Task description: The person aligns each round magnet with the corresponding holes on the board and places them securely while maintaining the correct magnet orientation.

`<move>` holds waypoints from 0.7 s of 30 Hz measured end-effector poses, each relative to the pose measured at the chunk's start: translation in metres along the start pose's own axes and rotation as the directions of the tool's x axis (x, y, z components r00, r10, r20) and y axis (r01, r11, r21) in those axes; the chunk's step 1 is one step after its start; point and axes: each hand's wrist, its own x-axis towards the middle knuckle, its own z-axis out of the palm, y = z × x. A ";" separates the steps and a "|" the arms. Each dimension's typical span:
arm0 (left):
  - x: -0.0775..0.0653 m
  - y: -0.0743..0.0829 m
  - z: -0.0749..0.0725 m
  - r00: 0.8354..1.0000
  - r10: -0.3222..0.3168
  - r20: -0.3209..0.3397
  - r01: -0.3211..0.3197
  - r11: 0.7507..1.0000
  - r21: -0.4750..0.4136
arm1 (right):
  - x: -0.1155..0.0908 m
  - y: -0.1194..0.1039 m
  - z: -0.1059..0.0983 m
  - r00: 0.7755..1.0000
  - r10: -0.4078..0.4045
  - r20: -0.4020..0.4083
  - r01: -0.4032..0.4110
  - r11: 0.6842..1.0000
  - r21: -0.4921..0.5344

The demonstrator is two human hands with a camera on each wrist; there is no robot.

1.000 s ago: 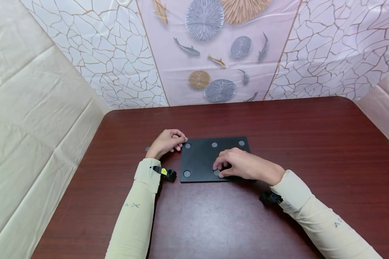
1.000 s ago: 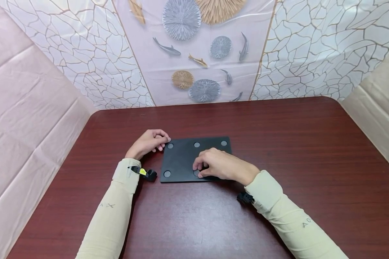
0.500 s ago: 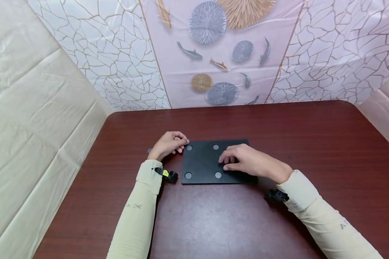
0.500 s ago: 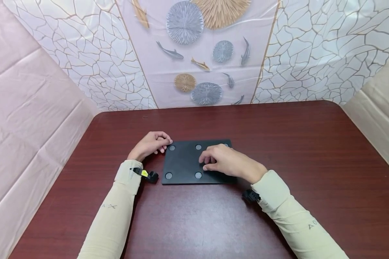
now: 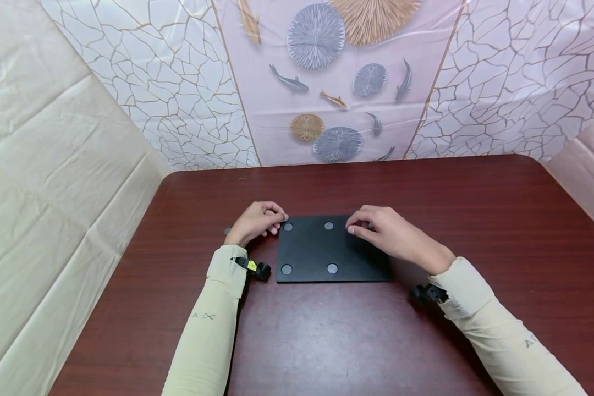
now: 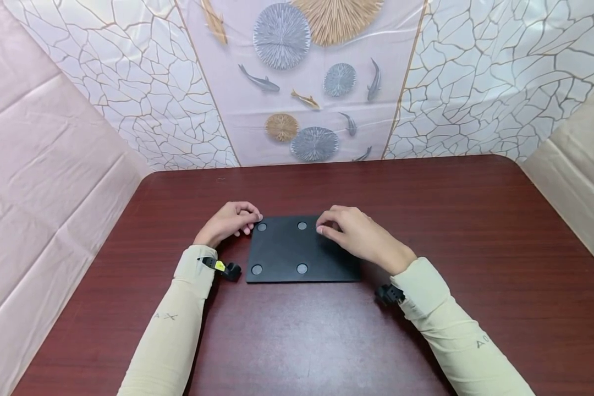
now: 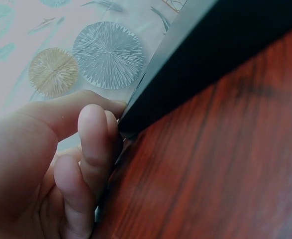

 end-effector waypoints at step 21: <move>-0.001 0.001 0.001 1.000 -0.004 0.008 0.004 1.000 -0.003 | -0.009 0.042 -0.012 0.920 0.364 -0.148 -0.342 0.927 0.154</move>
